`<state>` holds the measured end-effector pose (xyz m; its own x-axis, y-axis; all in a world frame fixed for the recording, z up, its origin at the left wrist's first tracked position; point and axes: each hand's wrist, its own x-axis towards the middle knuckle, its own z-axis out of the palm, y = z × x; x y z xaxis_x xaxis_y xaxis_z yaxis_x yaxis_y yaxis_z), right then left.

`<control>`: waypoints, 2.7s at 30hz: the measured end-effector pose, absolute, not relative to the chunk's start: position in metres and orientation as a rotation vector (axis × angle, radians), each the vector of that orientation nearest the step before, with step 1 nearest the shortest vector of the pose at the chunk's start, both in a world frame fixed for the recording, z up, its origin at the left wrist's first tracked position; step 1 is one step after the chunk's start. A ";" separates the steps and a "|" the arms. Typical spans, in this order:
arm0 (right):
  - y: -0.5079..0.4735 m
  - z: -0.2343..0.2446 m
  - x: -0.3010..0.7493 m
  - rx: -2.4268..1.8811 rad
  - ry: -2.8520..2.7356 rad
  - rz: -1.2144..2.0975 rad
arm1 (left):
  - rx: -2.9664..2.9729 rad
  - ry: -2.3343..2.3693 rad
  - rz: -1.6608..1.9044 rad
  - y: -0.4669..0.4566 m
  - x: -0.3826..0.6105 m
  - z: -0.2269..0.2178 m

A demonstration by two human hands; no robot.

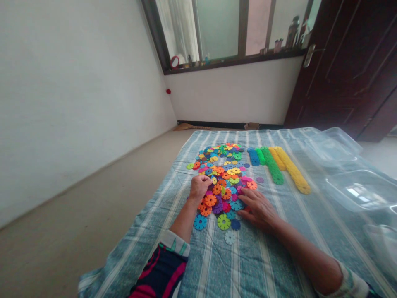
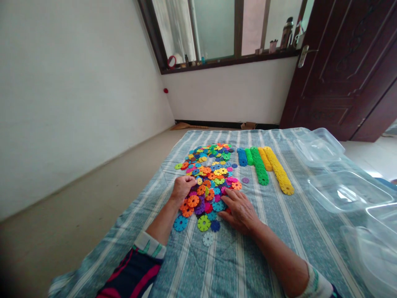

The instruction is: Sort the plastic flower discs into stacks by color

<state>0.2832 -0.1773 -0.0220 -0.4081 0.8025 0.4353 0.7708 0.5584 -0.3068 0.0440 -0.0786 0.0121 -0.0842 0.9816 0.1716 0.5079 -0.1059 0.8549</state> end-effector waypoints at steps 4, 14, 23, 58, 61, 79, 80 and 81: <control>-0.178 -0.022 0.283 -1.257 -2.234 0.059 | 1.746 1.606 1.153 -0.080 0.042 0.014; -0.179 -0.018 0.285 -1.264 -2.233 0.104 | 1.737 1.507 1.275 -0.083 0.038 0.020; -0.169 -0.025 0.283 -1.216 -1.908 0.114 | 1.643 1.363 1.326 -0.086 0.037 0.024; -0.056 0.052 0.348 -2.177 -1.867 -0.058 | 1.627 1.611 1.429 -0.071 0.025 0.021; -0.047 0.049 0.350 -2.227 -1.916 -0.067 | 1.661 1.667 1.411 -0.072 0.023 0.022; -0.034 0.037 0.345 -2.200 -2.038 -0.155 | 1.732 1.690 1.348 -0.068 0.016 0.011; -0.036 0.036 0.342 -2.186 -2.053 -0.156 | 1.740 1.689 1.342 -0.068 0.017 0.010; -0.038 0.035 0.338 -2.169 -2.069 -0.157 | 1.753 1.690 1.334 -0.068 0.017 0.010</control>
<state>0.3384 -0.0376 0.0352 0.0488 0.9840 0.1711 0.9986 -0.0444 -0.0292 0.0170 -0.0683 0.0102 -0.1629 0.9148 0.3697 0.5716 -0.2179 0.7910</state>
